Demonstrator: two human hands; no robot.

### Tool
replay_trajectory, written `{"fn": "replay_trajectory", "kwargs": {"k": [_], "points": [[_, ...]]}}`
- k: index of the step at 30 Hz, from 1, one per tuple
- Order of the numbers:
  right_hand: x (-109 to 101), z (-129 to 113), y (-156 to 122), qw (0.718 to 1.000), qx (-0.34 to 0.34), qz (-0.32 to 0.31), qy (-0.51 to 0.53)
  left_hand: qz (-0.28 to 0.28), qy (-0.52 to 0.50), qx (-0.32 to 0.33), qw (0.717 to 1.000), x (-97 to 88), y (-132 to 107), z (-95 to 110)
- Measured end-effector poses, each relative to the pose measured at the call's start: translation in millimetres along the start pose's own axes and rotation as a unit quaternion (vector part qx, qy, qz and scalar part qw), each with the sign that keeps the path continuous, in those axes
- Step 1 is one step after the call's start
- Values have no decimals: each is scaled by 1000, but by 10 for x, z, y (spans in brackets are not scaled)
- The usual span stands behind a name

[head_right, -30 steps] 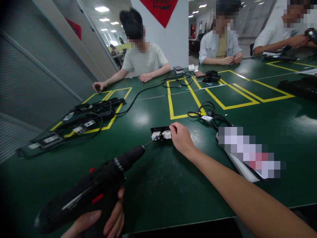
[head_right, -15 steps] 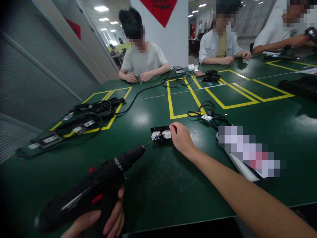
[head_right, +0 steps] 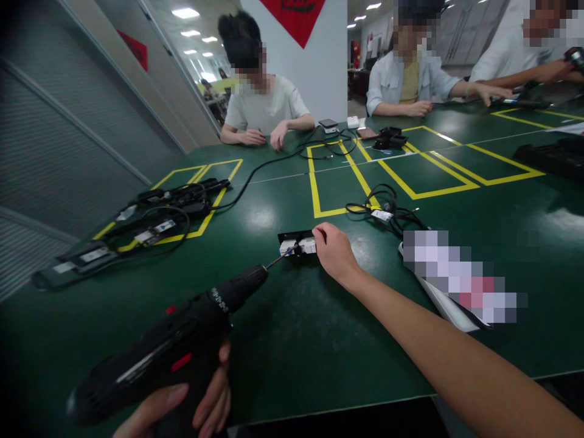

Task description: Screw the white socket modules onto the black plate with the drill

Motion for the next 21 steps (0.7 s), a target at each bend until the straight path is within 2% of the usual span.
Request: {"fn": "replay_trajectory", "kwargs": {"k": [21], "points": [[-8,-8,8,1000,-5,1,-4,-2,-4,-2,1000,-11,-2,-13]]}}
Point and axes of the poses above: each hand's wrist, its own y-axis towards the middle knuckle, its own x-axis out of the palm, z = x × y, the point moved 5 cm from there along y, towards the middle knuckle, and after that the axes turned 12 degrees about -y, right-handed, at the moved point
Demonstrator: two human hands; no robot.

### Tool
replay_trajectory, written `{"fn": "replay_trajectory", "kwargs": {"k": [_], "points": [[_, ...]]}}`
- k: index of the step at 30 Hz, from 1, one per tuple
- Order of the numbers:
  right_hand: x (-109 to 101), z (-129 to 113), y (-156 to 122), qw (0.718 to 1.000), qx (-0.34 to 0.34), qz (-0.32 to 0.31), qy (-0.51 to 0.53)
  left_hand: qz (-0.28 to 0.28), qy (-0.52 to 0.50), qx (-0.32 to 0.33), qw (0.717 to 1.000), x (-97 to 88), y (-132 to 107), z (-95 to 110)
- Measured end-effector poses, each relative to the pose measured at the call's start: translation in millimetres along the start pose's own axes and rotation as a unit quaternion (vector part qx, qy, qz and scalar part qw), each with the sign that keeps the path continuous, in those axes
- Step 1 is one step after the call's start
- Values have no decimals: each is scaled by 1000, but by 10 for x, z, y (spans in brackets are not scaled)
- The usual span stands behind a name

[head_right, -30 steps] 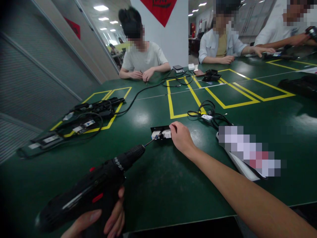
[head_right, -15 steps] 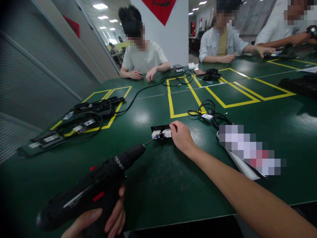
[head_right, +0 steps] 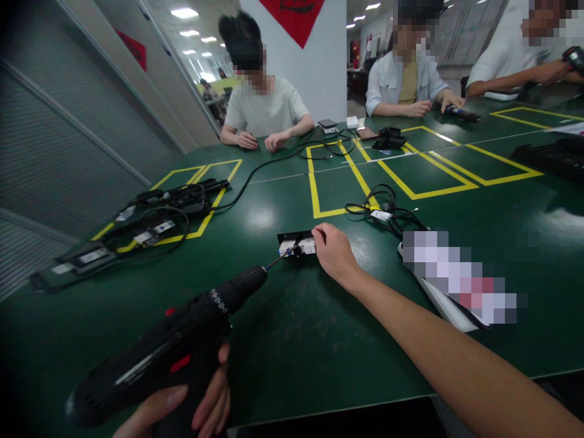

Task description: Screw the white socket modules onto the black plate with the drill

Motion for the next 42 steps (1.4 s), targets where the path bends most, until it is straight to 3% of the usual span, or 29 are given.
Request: {"fn": "replay_trajectory", "kwargs": {"k": [42], "points": [[-3,6,-3,1000,2,-4,-6,-7,-4,6,1000,-16,-10,5]]}}
Point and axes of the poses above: each hand's wrist, its own y-axis towards the middle knuckle, its own x-axis out of the palm, z = x × y, the point moved 5 cm from there along y, towards the middle knuckle, and after that the axes turned 12 degrees about -y, right-handed, at the moved point
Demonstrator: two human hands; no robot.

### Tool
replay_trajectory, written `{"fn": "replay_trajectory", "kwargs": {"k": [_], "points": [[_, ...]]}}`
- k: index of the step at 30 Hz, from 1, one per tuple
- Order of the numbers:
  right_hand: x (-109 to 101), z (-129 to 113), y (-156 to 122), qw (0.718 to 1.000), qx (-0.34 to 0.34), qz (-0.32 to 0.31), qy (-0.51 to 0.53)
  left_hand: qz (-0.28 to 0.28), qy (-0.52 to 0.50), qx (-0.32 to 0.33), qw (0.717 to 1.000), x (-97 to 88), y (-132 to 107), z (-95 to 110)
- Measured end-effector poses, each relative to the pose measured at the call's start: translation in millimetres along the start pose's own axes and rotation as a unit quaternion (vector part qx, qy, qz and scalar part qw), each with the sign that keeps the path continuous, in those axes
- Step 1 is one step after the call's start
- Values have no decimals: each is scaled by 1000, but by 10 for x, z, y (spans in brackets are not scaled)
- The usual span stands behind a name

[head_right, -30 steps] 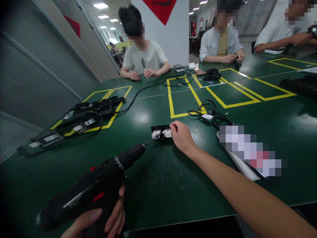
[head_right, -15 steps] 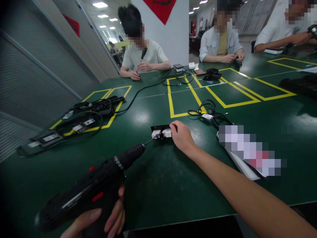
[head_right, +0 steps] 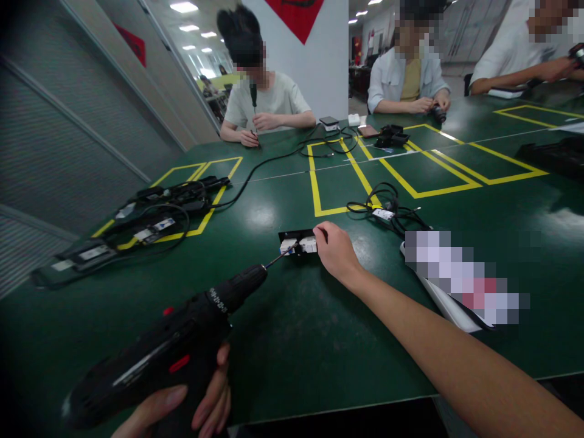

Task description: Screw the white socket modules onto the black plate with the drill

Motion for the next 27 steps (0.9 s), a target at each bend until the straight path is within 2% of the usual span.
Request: {"fn": "replay_trajectory", "kwargs": {"k": [27], "points": [[-1,-3,1,1000,-1,-7,6,-4,12,-2,1000,35,9,10]]}}
Point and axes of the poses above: each hand's wrist, its own y-axis towards the middle knuckle, its own x-axis out of the palm, z = x × y, the point moved 5 cm from there along y, towards the middle knuckle, and after that the axes turned 12 degrees about -y, right-handed, at the moved point
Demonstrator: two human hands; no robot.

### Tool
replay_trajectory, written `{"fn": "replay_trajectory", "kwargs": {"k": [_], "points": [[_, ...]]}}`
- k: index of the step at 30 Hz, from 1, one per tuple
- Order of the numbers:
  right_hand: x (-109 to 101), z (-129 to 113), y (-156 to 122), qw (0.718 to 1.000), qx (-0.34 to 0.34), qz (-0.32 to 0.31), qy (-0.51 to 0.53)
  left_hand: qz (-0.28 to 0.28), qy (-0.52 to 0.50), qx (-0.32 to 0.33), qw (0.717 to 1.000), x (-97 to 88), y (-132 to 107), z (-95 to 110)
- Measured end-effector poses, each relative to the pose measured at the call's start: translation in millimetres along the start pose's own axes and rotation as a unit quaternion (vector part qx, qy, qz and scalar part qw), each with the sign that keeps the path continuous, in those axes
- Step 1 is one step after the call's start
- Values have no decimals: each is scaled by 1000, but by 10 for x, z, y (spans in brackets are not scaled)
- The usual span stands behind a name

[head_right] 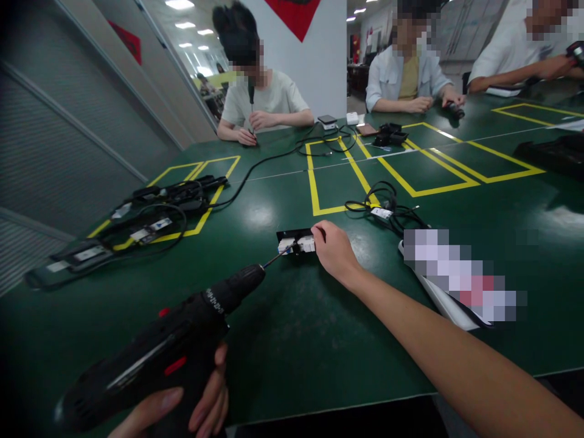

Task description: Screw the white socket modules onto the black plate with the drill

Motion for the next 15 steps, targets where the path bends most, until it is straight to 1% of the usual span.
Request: {"fn": "replay_trajectory", "kwargs": {"k": [15], "points": [[4,7,0,1000,0,6,4,2,-3,0,1000,-26,-11,-17]]}}
Point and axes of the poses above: each hand's wrist, its own y-axis towards the middle knuckle, its own x-axis out of the palm, z = x × y, the point moved 5 cm from there along y, towards the middle knuckle, and after that the axes turned 12 degrees about -y, right-handed, at the moved point
